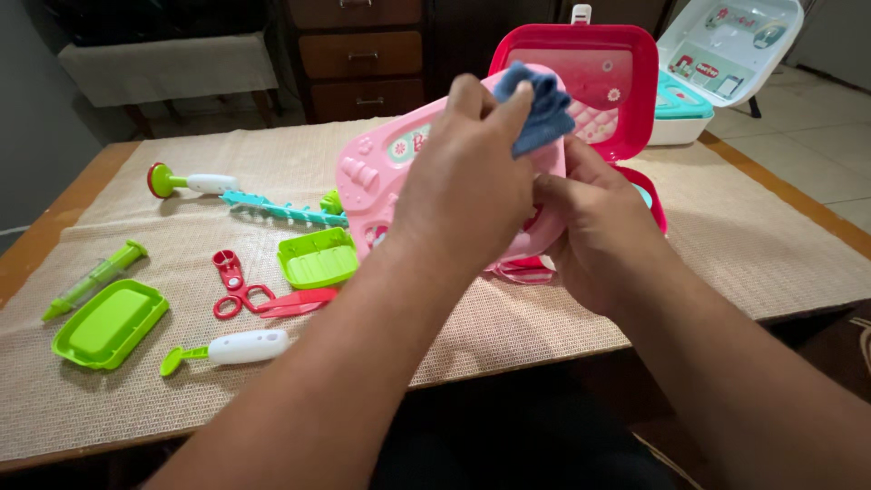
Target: The person wipes various pieces of a plastic toy medical kit using a blue cloth and then packs them into a pink and teal toy suitcase.
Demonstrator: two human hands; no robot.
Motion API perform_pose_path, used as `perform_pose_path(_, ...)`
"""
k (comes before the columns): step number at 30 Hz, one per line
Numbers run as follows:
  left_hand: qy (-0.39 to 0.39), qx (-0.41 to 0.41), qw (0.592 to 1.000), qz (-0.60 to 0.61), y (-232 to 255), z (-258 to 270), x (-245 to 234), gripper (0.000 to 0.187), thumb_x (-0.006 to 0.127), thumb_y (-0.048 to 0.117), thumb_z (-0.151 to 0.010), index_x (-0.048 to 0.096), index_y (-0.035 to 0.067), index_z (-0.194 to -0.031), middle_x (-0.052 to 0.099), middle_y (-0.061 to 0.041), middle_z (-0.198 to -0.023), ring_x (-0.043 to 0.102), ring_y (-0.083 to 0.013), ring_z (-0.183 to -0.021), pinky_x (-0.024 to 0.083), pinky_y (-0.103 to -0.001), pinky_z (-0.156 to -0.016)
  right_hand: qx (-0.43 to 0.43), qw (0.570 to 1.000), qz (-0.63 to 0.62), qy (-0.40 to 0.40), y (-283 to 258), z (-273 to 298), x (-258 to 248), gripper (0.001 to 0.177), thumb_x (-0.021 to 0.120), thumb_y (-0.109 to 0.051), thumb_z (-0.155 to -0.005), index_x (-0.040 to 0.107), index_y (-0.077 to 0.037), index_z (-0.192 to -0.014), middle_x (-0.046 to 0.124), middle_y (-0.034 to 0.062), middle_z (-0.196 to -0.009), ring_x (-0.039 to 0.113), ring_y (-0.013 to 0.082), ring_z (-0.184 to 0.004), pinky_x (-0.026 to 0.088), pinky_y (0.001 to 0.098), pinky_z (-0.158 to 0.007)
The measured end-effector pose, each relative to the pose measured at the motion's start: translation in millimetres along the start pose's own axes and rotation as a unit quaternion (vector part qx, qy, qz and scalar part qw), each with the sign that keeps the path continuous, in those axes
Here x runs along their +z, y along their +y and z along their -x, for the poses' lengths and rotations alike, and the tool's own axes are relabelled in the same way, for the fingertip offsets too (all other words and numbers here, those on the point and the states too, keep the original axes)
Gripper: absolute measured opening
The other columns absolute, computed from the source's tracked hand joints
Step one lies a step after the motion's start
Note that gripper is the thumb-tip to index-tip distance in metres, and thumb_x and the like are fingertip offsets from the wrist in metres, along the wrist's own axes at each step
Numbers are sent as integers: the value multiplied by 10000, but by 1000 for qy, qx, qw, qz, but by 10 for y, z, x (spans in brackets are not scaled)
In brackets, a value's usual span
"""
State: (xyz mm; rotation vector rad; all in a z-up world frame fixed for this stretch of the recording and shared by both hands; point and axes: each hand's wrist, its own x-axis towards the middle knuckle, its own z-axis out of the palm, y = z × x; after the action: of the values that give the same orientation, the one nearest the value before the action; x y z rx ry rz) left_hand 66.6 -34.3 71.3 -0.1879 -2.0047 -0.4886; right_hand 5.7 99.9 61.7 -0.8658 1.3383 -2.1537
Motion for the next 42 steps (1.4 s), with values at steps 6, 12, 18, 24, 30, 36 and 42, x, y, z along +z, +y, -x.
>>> perform_pose_path(6, -66, -44, 997, -19, 52, 91, -68, 418, 729, 90, -764, 666, -68, -1145, 595, -221, -1053, 656, -394, -1018, 588, -408, -834, 48, 997, -14, 55, 30, 67, 63, 397, 484, -39, -964, 537, -76, -1355, 661, 91, -1229, 686, 198, -1090, 573, 395, -939)
perform_pose_path(12, -26, -140, 989, -35, 206, -16, -131, 287, 684, 148, -856, 708, -36, -1074, 595, -252, -1063, 687, -418, -852, 565, -477, -728, 24, 999, -26, 20, 43, 21, 57, 396, 470, -34, -999, 532, -51, -1390, 650, 113, -1291, 673, 199, -1141, 562, 373, -976)
perform_pose_path(18, -172, -358, 913, 97, 195, -244, -358, 313, 617, 258, -918, 775, 57, -1099, 746, -215, -905, 785, -312, -816, 600, -417, -769, 38, 999, 11, 17, 15, 28, 40, 406, 496, -46, -993, 499, -35, -1399, 633, 139, -1273, 661, 228, -1115, 578, 410, -960)
perform_pose_path(24, 5, -82, 997, 4, 96, -212, -217, 385, 719, 210, -860, 734, 149, -1241, 644, -146, -1076, 692, -309, -943, 563, -428, -817, 34, 999, -19, 11, -76, 57, 153, 408, 387, -239, -1040, 497, -77, -1398, 640, 103, -1334, 658, 198, -1184, 543, 409, -1025)
perform_pose_path(30, 8, 3, 1000, -7, 214, 54, -66, 432, 706, 112, -834, 760, 208, -1251, 626, -55, -1090, 645, -263, -1053, 571, -418, -884, -31, 991, -126, 14, -146, 50, 71, 531, 224, -440, -1105, 516, -55, -1325, 630, 108, -1274, 648, 214, -1180, 485, 438, -1103)
perform_pose_path(36, -32, 26, 999, -7, 279, 147, -164, 344, 727, 102, -807, 813, 229, -1115, 626, -25, -1063, 643, -241, -1052, 585, -389, -842, 6, 991, -103, 87, -193, 62, 92, 526, 234, -456, -1091, 547, -43, -1183, 658, 117, -1126, 671, 225, -1064, 543, 440, -1014)
perform_pose_path(42, -74, 34, 996, -18, 111, 176, -301, 312, 728, 108, -788, 824, 232, -1058, 692, -13, -1064, 671, -244, -1012, 581, -388, -861, 54, 991, -44, 117, -278, 8, 152, 471, 307, -393, -1063, 554, -13, -1192, 644, 142, -1115, 678, 241, -1013, 578, 490, -986)
